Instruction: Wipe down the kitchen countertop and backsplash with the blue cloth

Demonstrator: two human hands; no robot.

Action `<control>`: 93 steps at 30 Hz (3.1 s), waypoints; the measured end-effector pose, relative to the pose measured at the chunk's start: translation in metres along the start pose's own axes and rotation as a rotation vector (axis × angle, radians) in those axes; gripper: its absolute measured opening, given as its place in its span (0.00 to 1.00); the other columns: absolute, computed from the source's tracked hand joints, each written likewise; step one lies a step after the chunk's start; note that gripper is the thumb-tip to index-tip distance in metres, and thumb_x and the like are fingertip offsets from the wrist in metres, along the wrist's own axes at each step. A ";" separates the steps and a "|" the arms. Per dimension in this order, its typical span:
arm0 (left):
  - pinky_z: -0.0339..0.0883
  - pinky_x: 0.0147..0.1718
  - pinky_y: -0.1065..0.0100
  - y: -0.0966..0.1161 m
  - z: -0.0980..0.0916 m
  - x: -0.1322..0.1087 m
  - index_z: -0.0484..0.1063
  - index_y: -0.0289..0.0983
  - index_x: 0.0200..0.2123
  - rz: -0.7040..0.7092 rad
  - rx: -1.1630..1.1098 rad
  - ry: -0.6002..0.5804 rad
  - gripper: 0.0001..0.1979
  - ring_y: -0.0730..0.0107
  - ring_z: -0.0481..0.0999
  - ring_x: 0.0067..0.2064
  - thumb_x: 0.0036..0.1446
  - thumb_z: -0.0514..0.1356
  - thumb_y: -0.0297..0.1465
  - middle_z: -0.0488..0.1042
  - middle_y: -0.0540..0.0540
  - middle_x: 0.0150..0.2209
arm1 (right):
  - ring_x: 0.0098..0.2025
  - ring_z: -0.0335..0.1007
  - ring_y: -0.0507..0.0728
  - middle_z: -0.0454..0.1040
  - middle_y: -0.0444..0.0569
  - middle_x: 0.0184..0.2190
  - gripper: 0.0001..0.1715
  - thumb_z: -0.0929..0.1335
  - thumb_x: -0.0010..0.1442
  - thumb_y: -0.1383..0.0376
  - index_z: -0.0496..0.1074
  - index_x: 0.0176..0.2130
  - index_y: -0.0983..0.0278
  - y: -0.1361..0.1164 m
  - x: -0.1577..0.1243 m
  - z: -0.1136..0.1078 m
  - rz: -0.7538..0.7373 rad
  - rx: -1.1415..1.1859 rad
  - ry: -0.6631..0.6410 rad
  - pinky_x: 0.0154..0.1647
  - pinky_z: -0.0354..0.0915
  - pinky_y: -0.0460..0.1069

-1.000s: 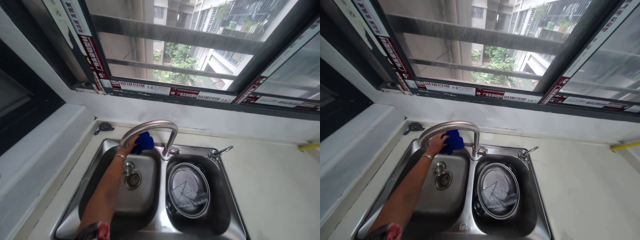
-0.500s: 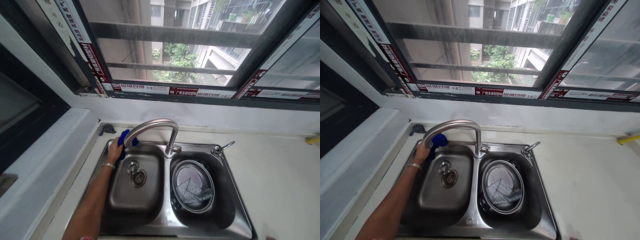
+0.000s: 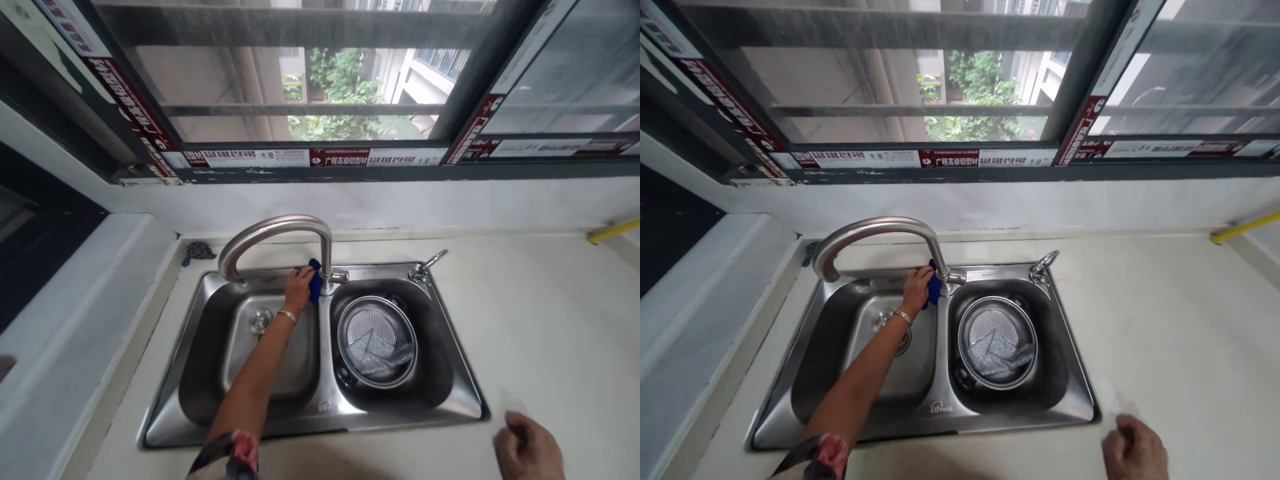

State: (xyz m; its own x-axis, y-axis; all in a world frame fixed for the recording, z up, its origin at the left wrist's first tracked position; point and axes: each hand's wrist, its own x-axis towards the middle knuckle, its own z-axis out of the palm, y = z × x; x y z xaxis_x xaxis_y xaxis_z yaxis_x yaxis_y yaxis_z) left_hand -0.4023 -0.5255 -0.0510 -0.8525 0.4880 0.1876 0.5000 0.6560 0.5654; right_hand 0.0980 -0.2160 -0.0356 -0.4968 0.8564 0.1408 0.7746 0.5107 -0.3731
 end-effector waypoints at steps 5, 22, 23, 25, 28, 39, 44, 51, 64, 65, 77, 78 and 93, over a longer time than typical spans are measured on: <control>0.63 0.63 0.47 -0.001 0.011 -0.010 0.73 0.35 0.54 -0.063 -0.030 0.033 0.27 0.52 0.69 0.59 0.52 0.51 0.17 0.71 0.38 0.60 | 0.44 0.71 0.70 0.74 0.57 0.39 0.19 0.60 0.56 0.54 0.70 0.40 0.61 0.008 0.001 0.006 -0.052 -0.046 0.012 0.47 0.66 0.62; 0.63 0.63 0.52 0.034 -0.003 -0.130 0.77 0.42 0.48 0.150 -0.163 -0.257 0.30 0.59 0.69 0.55 0.46 0.51 0.15 0.72 0.45 0.56 | 0.44 0.66 0.65 0.72 0.55 0.39 0.14 0.61 0.58 0.62 0.69 0.42 0.62 0.006 0.000 0.021 -0.245 0.042 0.216 0.45 0.63 0.57; 0.63 0.62 0.52 0.038 -0.005 -0.138 0.77 0.42 0.48 0.166 -0.155 -0.288 0.30 0.59 0.69 0.55 0.46 0.51 0.15 0.72 0.45 0.56 | 0.43 0.66 0.65 0.72 0.55 0.39 0.14 0.61 0.58 0.62 0.69 0.42 0.62 0.006 0.001 0.022 -0.252 0.047 0.227 0.45 0.62 0.56; 0.63 0.62 0.52 0.044 -0.010 -0.157 0.77 0.41 0.49 0.179 -0.138 -0.333 0.30 0.59 0.69 0.56 0.45 0.50 0.15 0.72 0.45 0.56 | 0.42 0.66 0.64 0.72 0.54 0.38 0.13 0.61 0.58 0.63 0.69 0.42 0.62 0.008 0.002 0.025 -0.267 0.057 0.248 0.45 0.62 0.56; 0.62 0.62 0.52 0.048 -0.015 -0.188 0.76 0.39 0.50 0.184 -0.115 -0.394 0.32 0.58 0.68 0.57 0.44 0.50 0.15 0.70 0.43 0.58 | 0.41 0.65 0.63 0.71 0.54 0.38 0.12 0.61 0.58 0.64 0.69 0.41 0.62 0.009 0.003 0.028 -0.278 0.072 0.270 0.43 0.62 0.55; 0.64 0.56 0.57 0.048 -0.063 -0.220 0.77 0.42 0.44 0.337 -0.079 -0.719 0.32 0.60 0.73 0.52 0.34 0.52 0.18 0.77 0.49 0.52 | 0.41 0.64 0.63 0.71 0.53 0.38 0.11 0.62 0.57 0.67 0.69 0.41 0.62 0.001 0.001 0.025 -0.281 0.124 0.291 0.44 0.61 0.55; 0.65 0.54 0.58 0.060 -0.059 -0.221 0.75 0.44 0.46 0.333 -0.009 -0.743 0.32 0.58 0.72 0.53 0.36 0.54 0.18 0.75 0.49 0.52 | 0.41 0.64 0.62 0.71 0.53 0.38 0.11 0.62 0.57 0.67 0.69 0.40 0.62 0.001 0.003 0.024 -0.259 0.130 0.271 0.42 0.60 0.54; 0.65 0.50 0.58 0.086 -0.034 -0.211 0.74 0.43 0.46 0.373 0.104 -0.755 0.24 0.56 0.70 0.52 0.46 0.58 0.19 0.73 0.44 0.50 | 0.41 0.64 0.62 0.71 0.52 0.38 0.10 0.63 0.57 0.68 0.69 0.40 0.62 0.000 0.003 0.020 -0.253 0.121 0.255 0.43 0.59 0.54; 0.66 0.56 0.54 0.181 0.045 -0.193 0.73 0.42 0.48 0.376 0.048 -0.738 0.22 0.56 0.71 0.54 0.51 0.55 0.20 0.74 0.44 0.50 | 0.41 0.63 0.61 0.70 0.51 0.38 0.12 0.62 0.56 0.71 0.68 0.40 0.61 -0.007 0.004 0.020 -0.207 0.137 0.250 0.44 0.58 0.54; 0.66 0.56 0.54 0.191 0.052 -0.194 0.73 0.42 0.49 0.374 0.032 -0.727 0.23 0.56 0.70 0.55 0.51 0.55 0.19 0.74 0.44 0.51 | 0.41 0.63 0.61 0.69 0.51 0.38 0.12 0.62 0.56 0.71 0.68 0.40 0.61 -0.008 0.004 0.020 -0.205 0.140 0.253 0.44 0.59 0.54; 0.61 0.59 0.56 0.209 0.034 -0.225 0.73 0.45 0.53 0.494 -0.082 -0.614 0.28 0.57 0.64 0.55 0.51 0.55 0.17 0.70 0.46 0.56 | 0.40 0.62 0.60 0.69 0.49 0.37 0.11 0.61 0.56 0.71 0.66 0.39 0.60 -0.014 0.005 0.021 -0.178 0.171 0.280 0.43 0.58 0.53; 0.61 0.57 0.56 0.206 0.029 -0.230 0.74 0.45 0.52 0.505 -0.075 -0.613 0.27 0.57 0.64 0.54 0.52 0.55 0.17 0.70 0.46 0.56 | 0.40 0.63 0.60 0.70 0.49 0.37 0.11 0.61 0.56 0.71 0.66 0.39 0.60 -0.014 0.006 0.022 -0.177 0.176 0.280 0.43 0.58 0.53; 0.59 0.45 0.60 0.140 -0.052 -0.247 0.76 0.46 0.40 0.561 0.003 -0.827 0.25 0.60 0.67 0.46 0.40 0.59 0.17 0.73 0.49 0.49 | 0.41 0.63 0.61 0.71 0.50 0.37 0.11 0.61 0.55 0.71 0.67 0.38 0.60 -0.012 0.007 0.020 -0.163 0.252 0.274 0.41 0.58 0.53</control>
State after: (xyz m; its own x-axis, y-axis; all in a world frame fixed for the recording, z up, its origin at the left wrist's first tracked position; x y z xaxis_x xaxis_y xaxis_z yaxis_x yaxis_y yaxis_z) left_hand -0.1298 -0.5838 0.0235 -0.1187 0.9742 -0.1918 0.7990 0.2084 0.5641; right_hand 0.0776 -0.2179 -0.0490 -0.4563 0.7716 0.4432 0.5572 0.6361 -0.5338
